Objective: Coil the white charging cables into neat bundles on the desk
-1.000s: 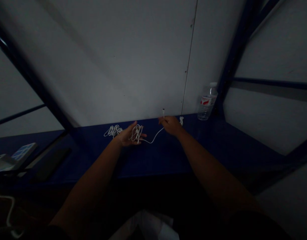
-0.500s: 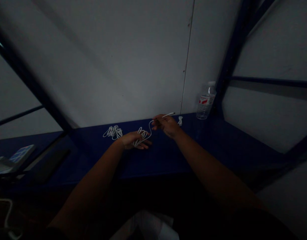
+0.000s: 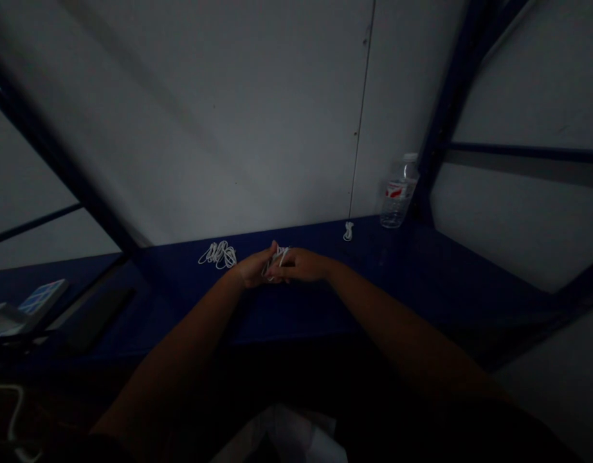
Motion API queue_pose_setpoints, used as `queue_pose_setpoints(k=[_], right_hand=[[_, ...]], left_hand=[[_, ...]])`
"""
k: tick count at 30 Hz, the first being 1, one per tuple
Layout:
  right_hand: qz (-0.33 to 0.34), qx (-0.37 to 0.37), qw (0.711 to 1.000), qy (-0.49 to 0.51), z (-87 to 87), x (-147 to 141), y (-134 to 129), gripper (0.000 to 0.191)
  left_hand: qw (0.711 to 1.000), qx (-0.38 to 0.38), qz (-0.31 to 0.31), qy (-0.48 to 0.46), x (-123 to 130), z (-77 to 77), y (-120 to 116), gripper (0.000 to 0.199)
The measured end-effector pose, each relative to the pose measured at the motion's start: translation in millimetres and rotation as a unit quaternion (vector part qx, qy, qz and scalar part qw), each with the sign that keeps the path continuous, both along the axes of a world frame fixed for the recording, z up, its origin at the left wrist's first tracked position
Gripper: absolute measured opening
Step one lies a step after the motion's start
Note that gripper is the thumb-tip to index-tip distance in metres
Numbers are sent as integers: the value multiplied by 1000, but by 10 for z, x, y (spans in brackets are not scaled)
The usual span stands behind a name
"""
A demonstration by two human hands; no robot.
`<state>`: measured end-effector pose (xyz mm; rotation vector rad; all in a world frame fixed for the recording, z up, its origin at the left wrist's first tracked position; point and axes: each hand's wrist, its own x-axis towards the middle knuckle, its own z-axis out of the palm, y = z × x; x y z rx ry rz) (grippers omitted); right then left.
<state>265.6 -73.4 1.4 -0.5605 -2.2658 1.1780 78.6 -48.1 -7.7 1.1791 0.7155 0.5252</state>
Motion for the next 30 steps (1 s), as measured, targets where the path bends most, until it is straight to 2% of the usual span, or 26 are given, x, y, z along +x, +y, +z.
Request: queue_pose_setpoints(k=[4, 9, 11, 14, 18, 20, 23, 25, 27, 30], right_hand=[[-74, 54, 994, -52, -76, -31, 42, 38], [-218, 1, 976, 29, -139, -62, 105, 41], [-277, 22, 959, 62, -153, -66, 136, 43], [-329, 75, 940, 58, -166, -63, 166, 42], [-265, 70, 961, 43, -162, -56, 136, 33], [-250, 100, 961, 61, -143, -38, 105, 27], [-307, 201, 923, 119, -88, 14, 67, 20], [-323, 279, 894, 139, -41, 44, 47, 19], [-286, 344, 886, 121, 4, 51, 19, 19], [-200, 380, 900, 68, 48, 17, -45, 18]], left_hand=[[997, 38, 74, -4, 45, -38, -43, 57], [985, 34, 168, -36, 58, 18, -3, 54], [985, 1, 169, -36, 49, 52, 20, 58], [991, -32, 127, -25, 56, 79, 7, 70], [996, 4, 84, 1, 76, 66, -65, 63], [996, 22, 87, 5, 56, 65, -89, 59], [995, 43, 85, -1, 2, 83, -100, 62], [997, 56, 49, -1, -24, 88, -98, 65], [998, 60, 6, 8, -30, 72, -95, 66], [997, 68, -18, 41, -20, 21, -88, 74]])
